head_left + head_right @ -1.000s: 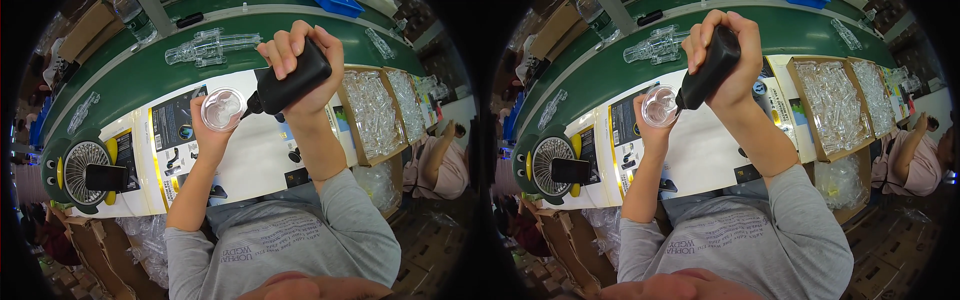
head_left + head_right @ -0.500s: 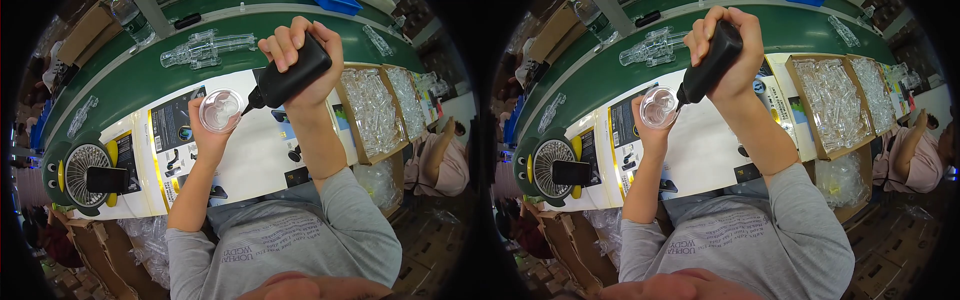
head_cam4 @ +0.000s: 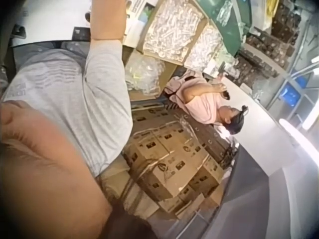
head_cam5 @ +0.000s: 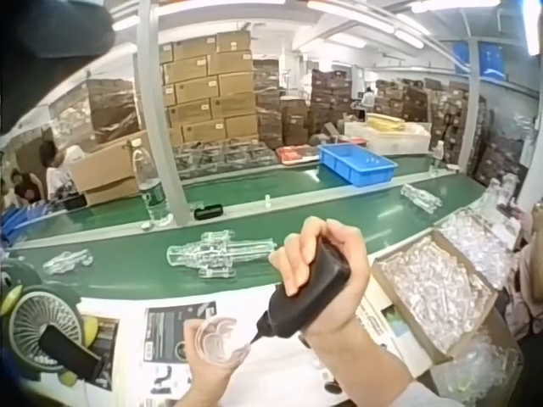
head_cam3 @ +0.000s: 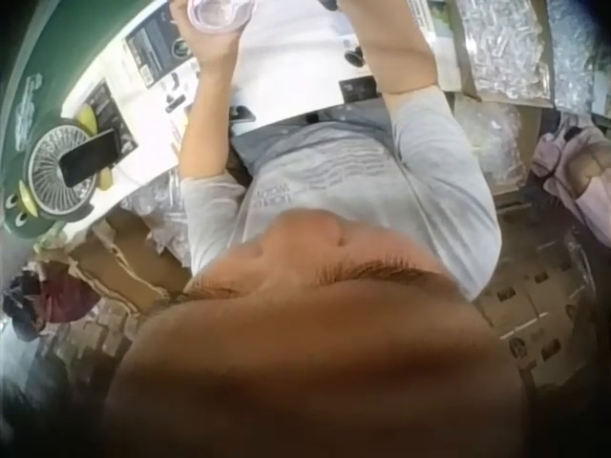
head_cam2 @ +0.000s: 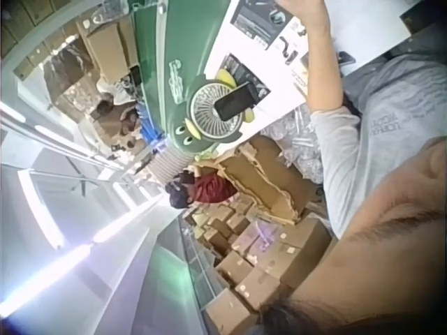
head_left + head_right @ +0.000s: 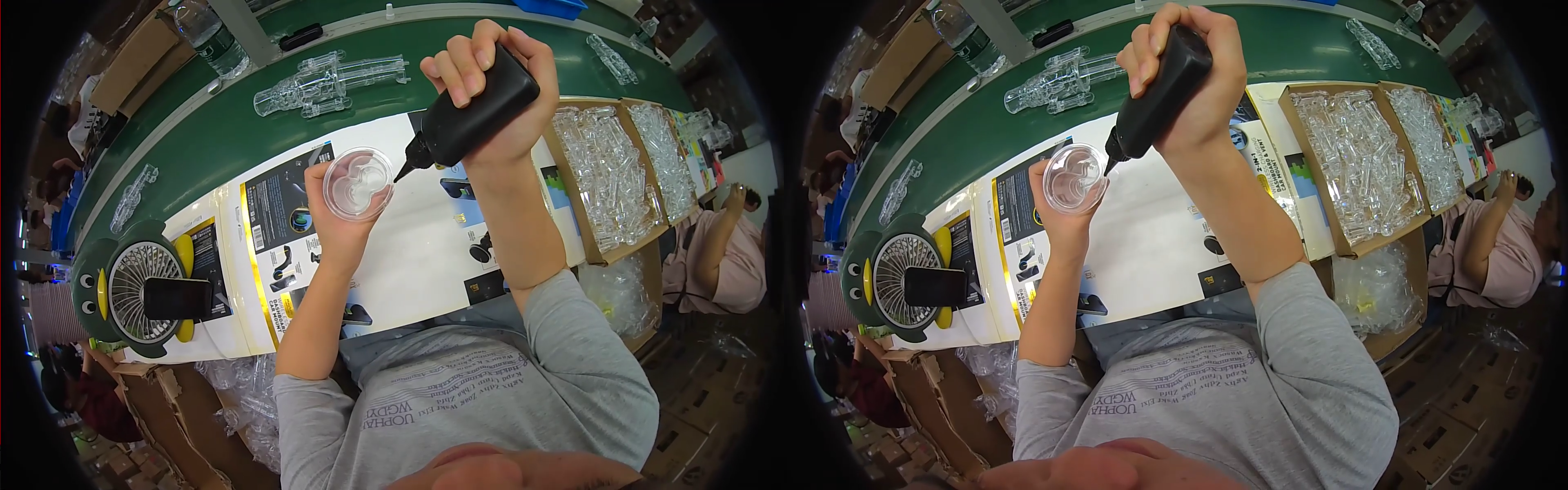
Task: Applying liquid from a squeeze bottle to plastic cups and packaging them into plastic bags on an assembly line.
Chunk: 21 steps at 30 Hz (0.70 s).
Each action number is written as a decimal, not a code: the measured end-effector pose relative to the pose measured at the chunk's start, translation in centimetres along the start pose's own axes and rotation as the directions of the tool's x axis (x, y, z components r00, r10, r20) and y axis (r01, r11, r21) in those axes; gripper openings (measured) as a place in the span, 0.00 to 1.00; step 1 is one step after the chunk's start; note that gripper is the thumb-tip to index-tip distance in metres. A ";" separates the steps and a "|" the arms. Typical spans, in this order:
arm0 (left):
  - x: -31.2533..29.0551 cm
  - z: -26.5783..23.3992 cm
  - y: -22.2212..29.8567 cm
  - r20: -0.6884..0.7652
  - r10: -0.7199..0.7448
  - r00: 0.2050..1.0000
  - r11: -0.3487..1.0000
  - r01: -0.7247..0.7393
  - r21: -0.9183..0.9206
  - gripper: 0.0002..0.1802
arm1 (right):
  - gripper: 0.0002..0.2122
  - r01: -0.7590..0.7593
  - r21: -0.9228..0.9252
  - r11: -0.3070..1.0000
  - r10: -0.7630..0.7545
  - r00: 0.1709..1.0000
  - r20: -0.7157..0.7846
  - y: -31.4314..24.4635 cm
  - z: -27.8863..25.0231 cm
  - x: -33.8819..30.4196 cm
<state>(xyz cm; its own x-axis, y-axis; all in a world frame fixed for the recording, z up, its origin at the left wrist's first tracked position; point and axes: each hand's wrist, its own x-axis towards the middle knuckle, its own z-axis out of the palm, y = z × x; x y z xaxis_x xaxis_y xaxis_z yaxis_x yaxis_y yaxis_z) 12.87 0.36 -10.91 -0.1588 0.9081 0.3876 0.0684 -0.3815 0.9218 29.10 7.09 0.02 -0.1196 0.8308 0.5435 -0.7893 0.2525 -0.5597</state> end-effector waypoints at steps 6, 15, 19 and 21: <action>0.0 0.1 0.2 0.020 0.007 1.000 1.000 -0.007 0.005 0.32 | 0.14 0.006 0.014 1.000 -0.007 1.000 0.010 0.0 -0.5 0.1; -0.1 0.0 0.1 0.041 0.012 0.999 1.000 -0.012 -0.005 0.32 | 0.14 0.021 0.014 1.000 -0.022 1.000 0.009 -0.3 -0.6 0.4; 0.0 0.1 0.0 0.049 -0.007 0.999 1.000 0.008 -0.014 0.32 | 0.14 0.039 0.119 0.992 -0.033 0.998 -0.052 -0.2 -0.2 0.5; 0.0 0.1 0.1 0.056 0.001 0.998 1.000 0.000 -0.007 0.33 | 0.14 0.056 0.216 0.975 -0.047 0.998 -0.047 0.1 -0.7 1.2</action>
<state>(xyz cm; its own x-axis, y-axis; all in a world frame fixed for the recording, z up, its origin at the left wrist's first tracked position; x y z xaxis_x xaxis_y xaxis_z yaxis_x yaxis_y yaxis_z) 12.93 0.37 -10.80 -0.1036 0.9160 0.3876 0.0615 -0.3831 0.9217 29.29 8.49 0.13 -0.0539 0.8401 0.5398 -0.9061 0.1861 -0.3800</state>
